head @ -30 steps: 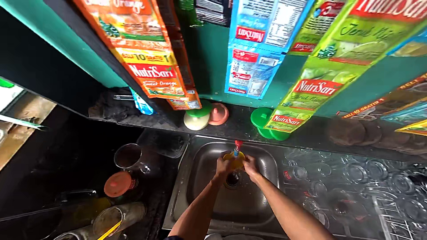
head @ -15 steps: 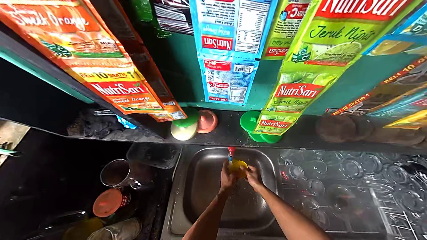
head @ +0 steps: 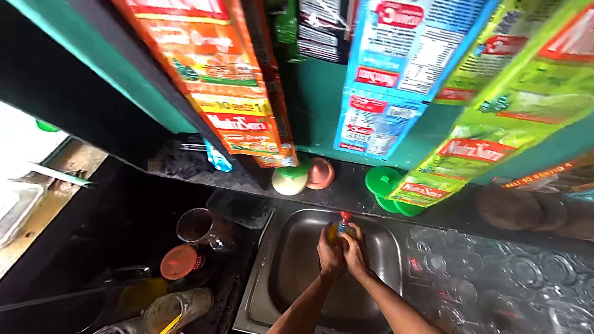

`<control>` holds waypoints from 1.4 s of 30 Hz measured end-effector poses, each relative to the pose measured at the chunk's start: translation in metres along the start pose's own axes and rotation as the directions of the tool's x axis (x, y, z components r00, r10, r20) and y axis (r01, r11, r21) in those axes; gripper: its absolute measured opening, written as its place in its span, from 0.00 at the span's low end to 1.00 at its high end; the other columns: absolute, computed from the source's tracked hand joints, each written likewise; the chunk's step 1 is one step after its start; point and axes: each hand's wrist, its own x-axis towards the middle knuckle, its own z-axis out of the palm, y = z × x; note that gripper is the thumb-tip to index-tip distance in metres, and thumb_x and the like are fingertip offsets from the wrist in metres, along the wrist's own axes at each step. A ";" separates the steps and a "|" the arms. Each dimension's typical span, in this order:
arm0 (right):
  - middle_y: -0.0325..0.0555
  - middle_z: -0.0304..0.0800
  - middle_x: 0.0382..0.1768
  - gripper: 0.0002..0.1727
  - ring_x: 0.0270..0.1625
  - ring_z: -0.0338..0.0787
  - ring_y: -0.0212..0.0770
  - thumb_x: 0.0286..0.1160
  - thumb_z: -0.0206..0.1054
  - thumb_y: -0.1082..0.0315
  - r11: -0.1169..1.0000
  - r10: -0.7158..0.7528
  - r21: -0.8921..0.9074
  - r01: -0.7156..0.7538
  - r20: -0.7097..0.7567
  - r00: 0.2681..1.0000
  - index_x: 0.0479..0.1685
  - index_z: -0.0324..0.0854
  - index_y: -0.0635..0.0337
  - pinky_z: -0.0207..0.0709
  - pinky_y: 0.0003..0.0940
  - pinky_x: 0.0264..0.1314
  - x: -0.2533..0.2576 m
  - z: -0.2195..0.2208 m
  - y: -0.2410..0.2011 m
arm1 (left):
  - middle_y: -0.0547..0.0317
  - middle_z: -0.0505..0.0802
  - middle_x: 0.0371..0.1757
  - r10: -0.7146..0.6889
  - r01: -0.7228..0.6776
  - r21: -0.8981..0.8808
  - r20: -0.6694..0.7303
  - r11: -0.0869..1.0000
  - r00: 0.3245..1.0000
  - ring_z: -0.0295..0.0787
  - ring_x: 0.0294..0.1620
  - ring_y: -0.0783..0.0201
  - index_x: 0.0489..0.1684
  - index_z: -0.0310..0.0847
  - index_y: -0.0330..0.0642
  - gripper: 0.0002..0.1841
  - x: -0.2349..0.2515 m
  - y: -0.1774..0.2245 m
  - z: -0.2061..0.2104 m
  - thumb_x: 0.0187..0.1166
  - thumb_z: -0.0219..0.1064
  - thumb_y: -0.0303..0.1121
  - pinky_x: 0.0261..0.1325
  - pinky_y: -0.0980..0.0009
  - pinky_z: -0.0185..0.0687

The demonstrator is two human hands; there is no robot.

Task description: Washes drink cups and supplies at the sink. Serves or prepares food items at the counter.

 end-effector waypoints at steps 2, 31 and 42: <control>0.49 0.81 0.72 0.14 0.76 0.78 0.51 0.74 0.63 0.67 0.999 -0.051 0.017 0.052 -0.028 0.998 0.51 0.92 0.49 0.73 0.51 0.79 -0.003 0.007 -0.007 | 0.46 0.93 0.60 -0.061 0.060 -0.006 -0.042 0.998 0.997 0.92 0.59 0.50 0.79 0.75 0.47 0.31 0.004 -0.012 -0.008 0.71 0.75 0.33 0.65 0.46 0.85; 0.46 0.88 0.64 0.19 0.70 0.85 0.38 0.78 0.70 0.58 0.912 -0.381 0.277 0.304 0.292 0.877 0.64 0.89 0.54 0.79 0.38 0.77 0.013 0.036 -0.130 | 0.45 0.93 0.52 -0.285 0.284 -0.877 0.180 0.387 0.942 0.93 0.51 0.54 0.70 0.77 0.40 0.44 -0.002 -0.008 -0.131 0.88 0.26 0.68 0.53 0.53 0.90; 0.47 0.92 0.46 0.19 0.55 0.88 0.54 0.82 0.61 0.51 0.805 -0.463 -0.359 0.472 0.115 0.879 0.50 0.88 0.56 0.74 0.61 0.64 -0.008 -0.021 -0.094 | 0.48 0.90 0.34 -0.257 0.366 -0.632 0.260 0.684 0.931 0.88 0.33 0.55 0.54 0.83 0.39 0.37 -0.016 0.021 -0.100 0.91 0.37 0.63 0.36 0.56 0.87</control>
